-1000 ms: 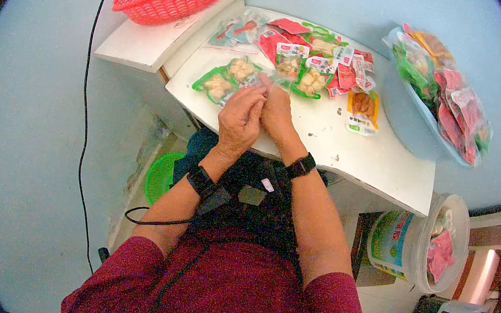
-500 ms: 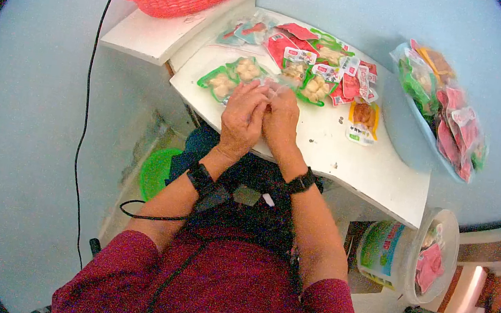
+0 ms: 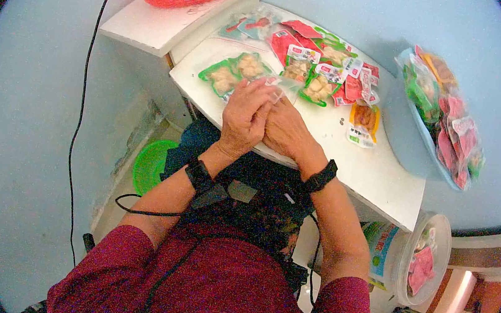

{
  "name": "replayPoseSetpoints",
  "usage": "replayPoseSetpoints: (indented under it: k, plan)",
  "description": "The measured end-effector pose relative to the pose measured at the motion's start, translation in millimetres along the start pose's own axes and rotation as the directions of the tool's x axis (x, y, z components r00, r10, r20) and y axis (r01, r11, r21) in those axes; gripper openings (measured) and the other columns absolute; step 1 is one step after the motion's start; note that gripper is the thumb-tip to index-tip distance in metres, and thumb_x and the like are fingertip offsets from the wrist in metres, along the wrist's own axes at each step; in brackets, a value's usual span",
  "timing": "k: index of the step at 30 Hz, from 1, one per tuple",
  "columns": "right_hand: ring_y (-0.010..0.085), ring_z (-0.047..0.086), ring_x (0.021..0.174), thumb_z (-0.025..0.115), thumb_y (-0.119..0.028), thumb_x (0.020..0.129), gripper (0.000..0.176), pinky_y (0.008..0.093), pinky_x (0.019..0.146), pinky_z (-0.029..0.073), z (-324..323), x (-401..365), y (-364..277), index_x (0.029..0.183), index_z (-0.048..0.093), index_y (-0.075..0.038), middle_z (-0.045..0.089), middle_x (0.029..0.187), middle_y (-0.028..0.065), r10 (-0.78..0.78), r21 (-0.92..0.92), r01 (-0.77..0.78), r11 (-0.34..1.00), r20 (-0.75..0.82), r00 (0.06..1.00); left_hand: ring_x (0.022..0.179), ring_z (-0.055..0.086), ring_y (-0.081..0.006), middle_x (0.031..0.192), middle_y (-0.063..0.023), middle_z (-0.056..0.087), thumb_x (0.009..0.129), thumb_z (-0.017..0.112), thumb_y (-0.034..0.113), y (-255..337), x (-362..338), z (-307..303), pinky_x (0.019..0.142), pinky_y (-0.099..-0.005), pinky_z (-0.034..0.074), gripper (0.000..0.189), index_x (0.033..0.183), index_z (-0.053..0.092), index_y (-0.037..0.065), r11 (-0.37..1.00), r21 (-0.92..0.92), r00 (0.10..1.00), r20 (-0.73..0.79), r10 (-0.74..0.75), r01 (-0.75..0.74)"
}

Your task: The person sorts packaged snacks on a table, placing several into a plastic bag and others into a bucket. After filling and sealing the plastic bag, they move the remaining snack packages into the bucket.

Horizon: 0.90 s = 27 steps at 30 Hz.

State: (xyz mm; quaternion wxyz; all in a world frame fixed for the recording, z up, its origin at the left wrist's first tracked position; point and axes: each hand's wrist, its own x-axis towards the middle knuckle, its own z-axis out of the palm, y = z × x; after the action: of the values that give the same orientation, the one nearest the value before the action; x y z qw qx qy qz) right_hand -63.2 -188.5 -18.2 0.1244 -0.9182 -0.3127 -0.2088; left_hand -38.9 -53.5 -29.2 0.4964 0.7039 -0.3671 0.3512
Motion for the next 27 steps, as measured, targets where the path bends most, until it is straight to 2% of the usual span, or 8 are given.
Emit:
replayPoseSetpoints:
  k: [4, 7, 10, 13, 16, 19, 25, 27]
  plan:
    - [0.0367, 0.053, 0.114, 0.054, -0.026, 0.086, 0.031, 0.0461, 0.101, 0.04, -4.4, 9.4, 2.9, 0.11, 0.06, -0.007, 0.06, 0.119, 0.0163, 0.033, 0.135, -0.056, 0.989, 0.162, 0.986, 0.117, 0.058, -0.0328, 0.108, -0.0118, 0.067, 0.087, 0.061, 0.007, -0.9, -0.2, -1.2, 0.105, -0.0522, 0.037, 0.009, 0.095, 0.063, 0.004, 1.0, 0.006, 1.0, 0.032, -0.001, 0.001]
    - [0.0376, 0.053, 0.114, 0.054, -0.026, 0.088, 0.028, 0.0464, 0.099, 0.041, -0.6, 11.2, 10.4, 0.109, 0.061, -0.009, 0.061, 0.118, 0.0171, -0.001, 0.123, -0.02, 0.992, 0.171, 0.985, 0.117, 0.058, -0.033, 0.107, -0.0118, 0.067, 0.087, 0.061, 0.007, -2.6, -1.7, -0.2, 0.106, -0.0525, 0.036, 0.008, 0.094, 0.063, 0.004, 1.0, -0.008, 1.0, 0.014, -0.002, 0.002]
    - [0.0374, 0.053, 0.113, 0.055, -0.026, 0.088, 0.027, 0.0465, 0.098, 0.042, 2.3, 14.2, 17.6, 0.108, 0.062, -0.01, 0.061, 0.118, 0.0171, 0.039, 0.133, -0.083, 0.988, 0.305, 0.952, 0.116, 0.059, -0.0332, 0.105, -0.0121, 0.068, 0.088, 0.06, 0.008, -2.3, -1.3, 0.2, 0.106, -0.0527, 0.036, 0.007, 0.094, 0.063, 0.003, 1.0, -0.011, 1.0, 0.01, -0.015, 0.015]
    - [0.0366, 0.053, 0.113, 0.056, -0.026, 0.088, 0.026, 0.0461, 0.098, 0.042, 8.2, 16.5, 22.4, 0.108, 0.062, -0.01, 0.061, 0.118, 0.0153, -0.141, 0.096, 0.132, 0.987, 0.101, 0.985, 0.115, 0.059, -0.0333, 0.105, -0.0123, 0.068, 0.089, 0.059, 0.008, -0.9, 0.6, -2.3, 0.106, -0.0523, 0.037, 0.007, 0.094, 0.062, 0.003, 1.0, -0.003, 1.0, 0.009, 0.002, -0.002]
    - [0.0359, 0.051, 0.118, 0.056, -0.026, 0.088, 0.03, 0.0448, 0.102, 0.04, 15.2, 16.8, 28.2, 0.113, 0.061, -0.011, 0.059, 0.125, 0.015, -0.095, 0.129, 0.074, 0.989, 0.166, 0.982, 0.116, 0.06, -0.0337, 0.111, -0.0119, 0.068, 0.088, 0.06, 0.006, -3.2, -1.5, -1.5, 0.106, -0.054, 0.037, 0.009, 0.096, 0.063, 0.004, 1.0, -0.025, 1.0, 0.022, -0.003, 0.004]
    - [0.0359, 0.046, 0.127, 0.055, -0.028, 0.09, 0.04, 0.0459, 0.11, 0.034, 20.4, 21.1, 29.2, 0.126, 0.057, -0.011, 0.054, 0.134, 0.0153, -0.095, 0.236, 0.087, 0.968, 0.024, 0.995, 0.115, 0.061, -0.0334, 0.111, -0.0117, 0.069, 0.089, 0.06, 0.007, -3.5, -2.3, 0.7, 0.106, -0.0532, 0.039, 0.009, 0.097, 0.062, 0.004, 0.997, -0.073, 1.0, -0.001, -0.018, 0.018]
    - [0.0356, 0.041, 0.133, 0.054, -0.03, 0.092, 0.049, 0.0484, 0.115, 0.026, 26.0, 25.5, 35.5, 0.137, 0.05, -0.011, 0.048, 0.141, 0.0157, -0.211, -0.015, 0.215, 0.977, 0.131, 0.969, 0.115, 0.061, -0.0328, 0.111, -0.0111, 0.068, 0.09, 0.059, 0.007, -5.6, -3.5, 1.0, 0.106, -0.0525, 0.039, 0.009, 0.098, 0.062, 0.004, 0.996, -0.088, 1.0, 0.006, -0.003, 0.004]
    - [0.034, 0.033, 0.139, 0.052, -0.033, 0.092, 0.054, 0.0479, 0.116, 0.024, 15.5, 21.7, 32.0, 0.141, 0.045, -0.011, 0.041, 0.147, 0.0165, -0.072, -0.03, 0.083, 0.996, 0.268, 0.961, 0.114, 0.061, -0.0334, 0.112, -0.0114, 0.068, 0.09, 0.059, 0.007, -5.1, -2.7, -0.1, 0.106, -0.0522, 0.039, 0.009, 0.098, 0.062, 0.004, 0.997, -0.082, 1.0, 0.01, -0.017, 0.017]
